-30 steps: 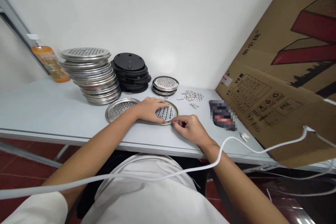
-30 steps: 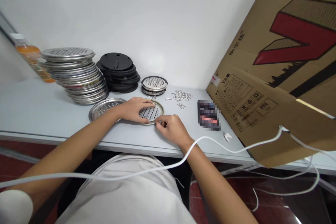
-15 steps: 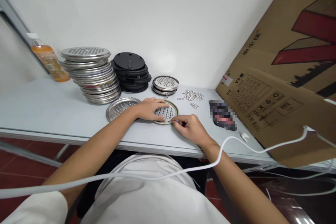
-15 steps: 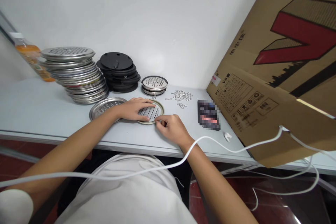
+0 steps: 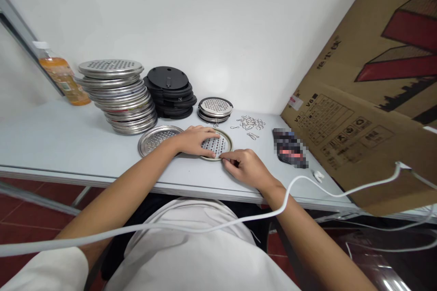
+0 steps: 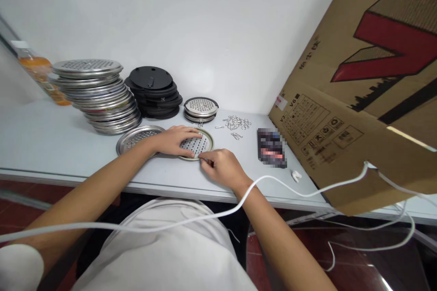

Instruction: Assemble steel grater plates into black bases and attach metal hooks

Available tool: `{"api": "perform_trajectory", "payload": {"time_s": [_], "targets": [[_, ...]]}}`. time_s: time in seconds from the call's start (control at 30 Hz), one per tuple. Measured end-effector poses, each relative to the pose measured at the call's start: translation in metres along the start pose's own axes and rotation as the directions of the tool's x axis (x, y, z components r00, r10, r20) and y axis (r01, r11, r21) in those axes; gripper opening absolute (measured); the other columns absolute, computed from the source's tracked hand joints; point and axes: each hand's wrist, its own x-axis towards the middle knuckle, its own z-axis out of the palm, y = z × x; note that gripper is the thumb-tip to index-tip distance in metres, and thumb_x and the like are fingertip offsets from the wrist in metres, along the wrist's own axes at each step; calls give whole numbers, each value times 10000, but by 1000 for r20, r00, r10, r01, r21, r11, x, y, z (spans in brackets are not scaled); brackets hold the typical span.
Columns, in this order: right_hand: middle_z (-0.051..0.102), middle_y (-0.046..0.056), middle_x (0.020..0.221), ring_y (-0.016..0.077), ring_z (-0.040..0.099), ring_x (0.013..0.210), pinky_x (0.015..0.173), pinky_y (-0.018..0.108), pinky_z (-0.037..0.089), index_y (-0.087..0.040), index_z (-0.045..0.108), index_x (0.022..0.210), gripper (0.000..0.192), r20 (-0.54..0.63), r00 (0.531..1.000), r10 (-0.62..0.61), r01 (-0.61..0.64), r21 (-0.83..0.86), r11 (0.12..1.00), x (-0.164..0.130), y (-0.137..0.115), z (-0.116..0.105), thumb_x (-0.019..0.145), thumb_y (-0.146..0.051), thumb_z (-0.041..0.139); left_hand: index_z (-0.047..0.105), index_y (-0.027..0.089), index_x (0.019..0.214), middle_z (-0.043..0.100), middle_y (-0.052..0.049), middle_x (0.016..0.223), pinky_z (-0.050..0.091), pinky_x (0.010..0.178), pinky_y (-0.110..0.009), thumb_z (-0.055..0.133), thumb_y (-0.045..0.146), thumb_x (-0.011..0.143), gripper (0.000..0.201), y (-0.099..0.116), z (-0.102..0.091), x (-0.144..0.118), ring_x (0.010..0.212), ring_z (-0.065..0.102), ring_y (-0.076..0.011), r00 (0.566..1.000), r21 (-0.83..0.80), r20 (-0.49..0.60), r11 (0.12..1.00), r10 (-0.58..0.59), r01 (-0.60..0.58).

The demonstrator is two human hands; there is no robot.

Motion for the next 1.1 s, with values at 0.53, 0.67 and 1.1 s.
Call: {"api": "perform_trajectory", "payload": {"time_s": [0.53, 0.67, 1.1], "targets": [[734, 52, 694, 157, 631, 622, 631, 256, 362, -223, 777, 912, 249, 54, 999, 4, 5, -160, 987, -2, -2, -2, 885, -171, 536, 452, 316, 1463, 423, -66, 1550, 312, 1097, -476, 546, 778, 791, 821, 0, 0, 1, 1366, 412, -341, 1000, 4, -7, 1000, 11, -11], [730, 53, 683, 160, 628, 622, 622, 255, 352, -223, 775, 920, 254, 71, 997, 30, -14, -214, 977, -1, -5, -4, 890, -180, 527, 442, 319, 1469, 418, -62, 1553, 312, 1095, -486, 535, 789, 790, 831, 0, 0, 1, 1367, 407, -348, 1000, 10, -5, 1000, 10, -10], [751, 31, 755, 174, 655, 697, 654, 252, 367, -257, 763, 987, 293, 137, 984, 117, -71, -306, 950, 5, -10, -5, 882, -203, 494, 450, 325, 1466, 417, -62, 1557, 300, 1105, -478, 551, 784, 783, 829, 0, 2, 2, 1364, 409, -349, 1000, 1, -12, 1000, 5, -5]]}}
